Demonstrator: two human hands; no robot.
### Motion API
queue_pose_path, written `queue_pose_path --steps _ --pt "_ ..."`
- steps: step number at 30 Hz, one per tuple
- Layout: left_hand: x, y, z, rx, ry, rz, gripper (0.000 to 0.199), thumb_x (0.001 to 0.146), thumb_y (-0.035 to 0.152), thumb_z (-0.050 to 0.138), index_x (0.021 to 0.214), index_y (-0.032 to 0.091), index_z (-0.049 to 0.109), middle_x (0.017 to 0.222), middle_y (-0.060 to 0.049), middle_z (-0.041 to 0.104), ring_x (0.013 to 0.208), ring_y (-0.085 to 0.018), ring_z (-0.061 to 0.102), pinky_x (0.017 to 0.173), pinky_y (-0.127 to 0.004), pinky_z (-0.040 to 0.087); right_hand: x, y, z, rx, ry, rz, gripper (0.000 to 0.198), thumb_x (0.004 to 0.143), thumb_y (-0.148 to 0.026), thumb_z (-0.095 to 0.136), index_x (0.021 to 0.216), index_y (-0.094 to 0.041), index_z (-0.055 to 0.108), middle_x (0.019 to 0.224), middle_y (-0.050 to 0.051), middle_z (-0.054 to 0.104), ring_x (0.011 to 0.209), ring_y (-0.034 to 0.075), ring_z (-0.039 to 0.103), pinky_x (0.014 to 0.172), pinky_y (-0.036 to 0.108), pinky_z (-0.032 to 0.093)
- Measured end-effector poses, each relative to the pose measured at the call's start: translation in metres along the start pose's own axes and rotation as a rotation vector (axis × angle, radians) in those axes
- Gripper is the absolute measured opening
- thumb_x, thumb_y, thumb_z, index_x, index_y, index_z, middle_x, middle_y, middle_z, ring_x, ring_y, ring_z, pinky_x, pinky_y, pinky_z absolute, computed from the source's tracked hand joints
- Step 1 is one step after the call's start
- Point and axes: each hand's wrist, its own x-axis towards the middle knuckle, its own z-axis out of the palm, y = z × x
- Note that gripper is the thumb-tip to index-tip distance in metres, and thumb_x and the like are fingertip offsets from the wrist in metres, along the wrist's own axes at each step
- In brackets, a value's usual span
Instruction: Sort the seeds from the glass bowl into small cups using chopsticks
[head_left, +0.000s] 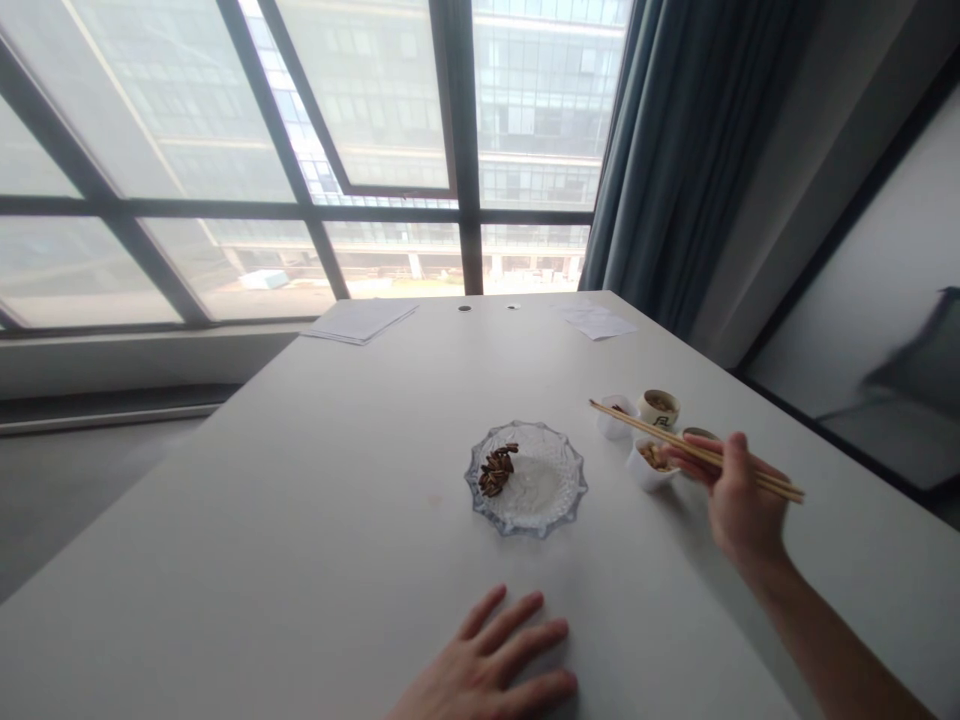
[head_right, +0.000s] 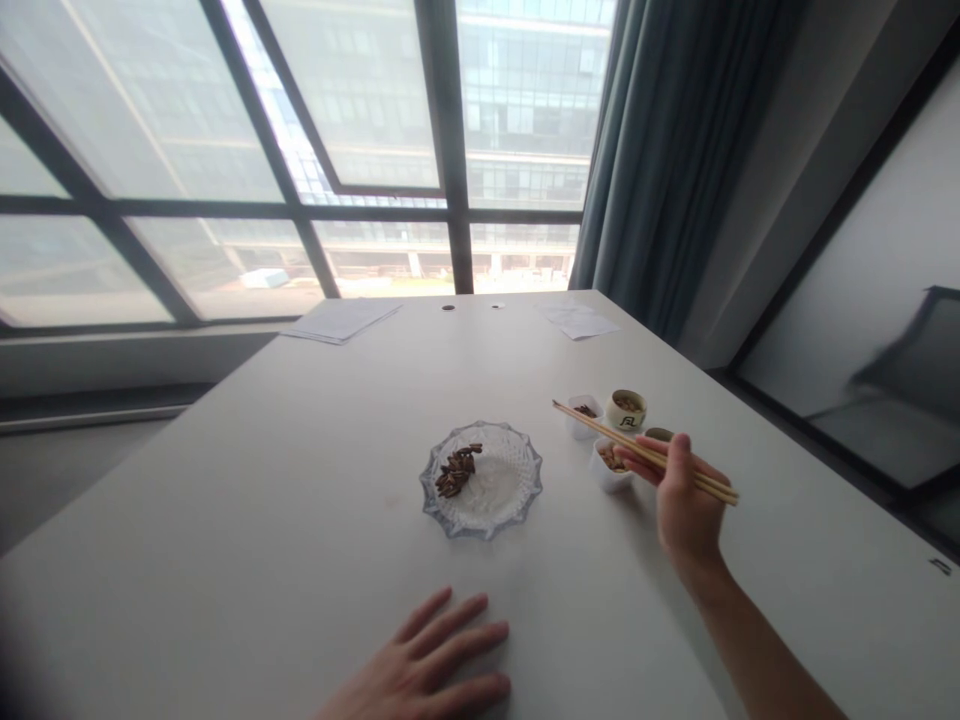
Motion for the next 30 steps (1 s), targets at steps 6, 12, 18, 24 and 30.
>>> queue_pose_path --steps 6,12,18,24,30 --pt "-0.002 -0.001 0.003 -0.008 -0.005 0.001 0.049 0.105 0.024 0.073 0.151 0.031 0.058 0.163 0.0 0.053 0.154 -0.026 0.045 0.133 -0.047 0.024 0.027 0.004 -0.017 -0.043 0.073 -0.04 0.053 0.096 -0.061 0.068 0.085 -0.01 0.078 0.068 0.013 0.078 0.06 0.025 0.079 0.055 0.031 0.066" --pt "-0.004 0.0 0.006 -0.029 -0.022 -0.018 0.046 0.107 0.021 0.068 0.151 0.032 0.058 0.164 0.001 0.052 0.154 -0.027 0.045 0.132 -0.049 0.025 0.028 0.008 -0.018 -0.091 0.054 -0.083 0.058 0.094 -0.067 0.068 0.087 -0.01 0.077 0.068 0.009 0.077 0.059 0.023 0.079 0.056 0.032 0.066" --pt "-0.004 0.0 0.005 -0.026 -0.012 -0.014 0.051 0.103 0.02 0.075 0.151 0.032 0.059 0.164 0.001 0.052 0.155 -0.026 0.044 0.133 -0.049 0.022 0.011 0.003 -0.008 -0.028 -0.016 -0.068 0.055 0.093 -0.065 0.072 0.088 -0.01 0.079 0.071 0.012 0.079 0.062 0.025 0.08 0.057 0.032 0.068" --pt "-0.002 0.0 0.004 -0.006 -0.013 -0.007 0.055 0.101 0.021 0.079 0.151 0.032 0.059 0.164 0.001 0.052 0.155 -0.026 0.044 0.133 -0.048 0.019 -0.03 0.005 0.009 -0.097 -0.489 0.008 0.05 0.096 -0.061 0.071 0.09 -0.013 0.083 0.077 0.014 0.082 0.065 0.026 0.082 0.061 0.033 0.069" --pt "-0.001 0.0 0.002 0.004 0.003 0.001 0.05 0.103 0.021 0.075 0.15 0.031 0.06 0.163 0.0 0.053 0.154 -0.026 0.045 0.133 -0.049 0.024 -0.051 0.009 0.019 -0.065 -0.757 0.018 0.045 0.104 -0.055 0.062 0.092 -0.018 0.085 0.078 0.011 0.083 0.066 0.023 0.082 0.062 0.029 0.068"
